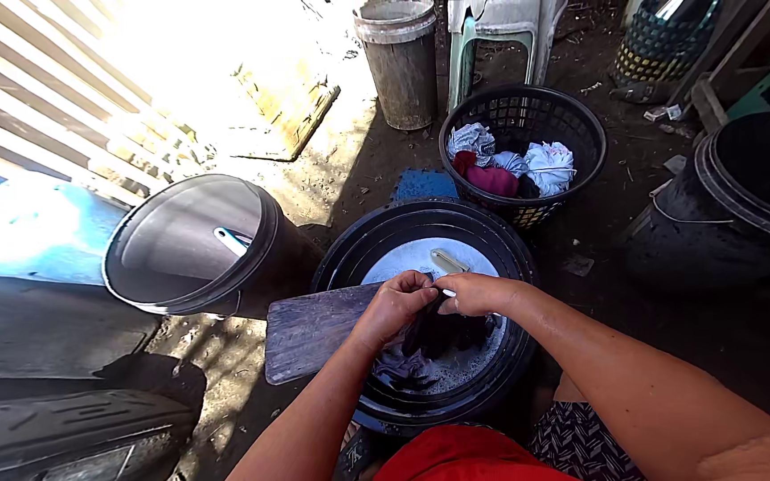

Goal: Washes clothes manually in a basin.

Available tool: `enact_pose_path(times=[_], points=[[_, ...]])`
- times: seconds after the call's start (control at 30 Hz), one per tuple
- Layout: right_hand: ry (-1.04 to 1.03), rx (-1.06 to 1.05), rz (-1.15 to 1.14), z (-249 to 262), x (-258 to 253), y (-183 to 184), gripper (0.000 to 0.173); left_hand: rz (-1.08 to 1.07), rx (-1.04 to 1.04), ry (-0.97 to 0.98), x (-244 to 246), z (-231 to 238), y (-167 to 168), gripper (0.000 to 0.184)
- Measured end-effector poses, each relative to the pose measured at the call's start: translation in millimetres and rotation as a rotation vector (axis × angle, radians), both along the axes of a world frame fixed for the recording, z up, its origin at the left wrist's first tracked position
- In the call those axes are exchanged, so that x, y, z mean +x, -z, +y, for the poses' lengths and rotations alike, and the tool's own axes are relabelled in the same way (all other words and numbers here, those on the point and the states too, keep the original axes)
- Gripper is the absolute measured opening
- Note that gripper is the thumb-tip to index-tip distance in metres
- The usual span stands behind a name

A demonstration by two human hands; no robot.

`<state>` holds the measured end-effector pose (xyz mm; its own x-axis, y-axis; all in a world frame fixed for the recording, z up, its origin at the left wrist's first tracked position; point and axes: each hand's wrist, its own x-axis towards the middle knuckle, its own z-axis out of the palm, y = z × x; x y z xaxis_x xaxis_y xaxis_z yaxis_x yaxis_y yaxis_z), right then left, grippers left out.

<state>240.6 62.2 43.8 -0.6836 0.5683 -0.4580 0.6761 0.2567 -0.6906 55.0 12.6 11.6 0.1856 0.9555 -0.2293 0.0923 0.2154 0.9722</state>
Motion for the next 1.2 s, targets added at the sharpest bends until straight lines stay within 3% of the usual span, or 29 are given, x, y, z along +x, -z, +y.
enact_pose_path(times=[0.07,0.3,0.37,0.43,0.5,0.63,0.77,0.83,0.93,1.03,1.2], points=[[0.025,0.047,0.067,5,9,-11,0.032,-0.063,-0.007,-0.034,-2,2,-9,0.01],[-0.015,0.263,0.117,4,19,-16,0.027,-0.088,0.033,0.007,-3,-4,3,0.005],[0.048,0.276,0.22,1,21,-17,0.025,-0.189,-0.03,0.02,-4,-5,11,0.016],[0.141,0.242,0.314,1,24,-21,0.024,-0.212,-0.073,0.055,-6,-8,19,0.024],[0.241,0.173,0.351,3,27,-26,0.023,-0.167,-0.104,0.105,-4,-12,23,0.017],[0.291,-0.031,0.319,0,28,-32,0.022,-0.152,-0.172,0.036,10,-15,16,0.023],[0.329,-0.11,0.288,-2,26,-29,0.025,0.15,-0.162,0.145,19,-14,8,0.014],[0.381,-0.13,0.296,0,29,-28,0.026,0.295,-0.169,0.082,23,-15,11,0.013],[0.335,-0.117,0.304,1,33,-29,0.023,0.192,-0.186,-0.136,18,-17,17,0.019],[0.244,-0.079,0.298,-3,33,-30,0.022,0.089,-0.117,-0.067,17,-23,5,0.034],[0.155,0.138,0.344,-2,35,-21,0.022,0.03,-0.08,-0.141,26,-19,1,0.018]])
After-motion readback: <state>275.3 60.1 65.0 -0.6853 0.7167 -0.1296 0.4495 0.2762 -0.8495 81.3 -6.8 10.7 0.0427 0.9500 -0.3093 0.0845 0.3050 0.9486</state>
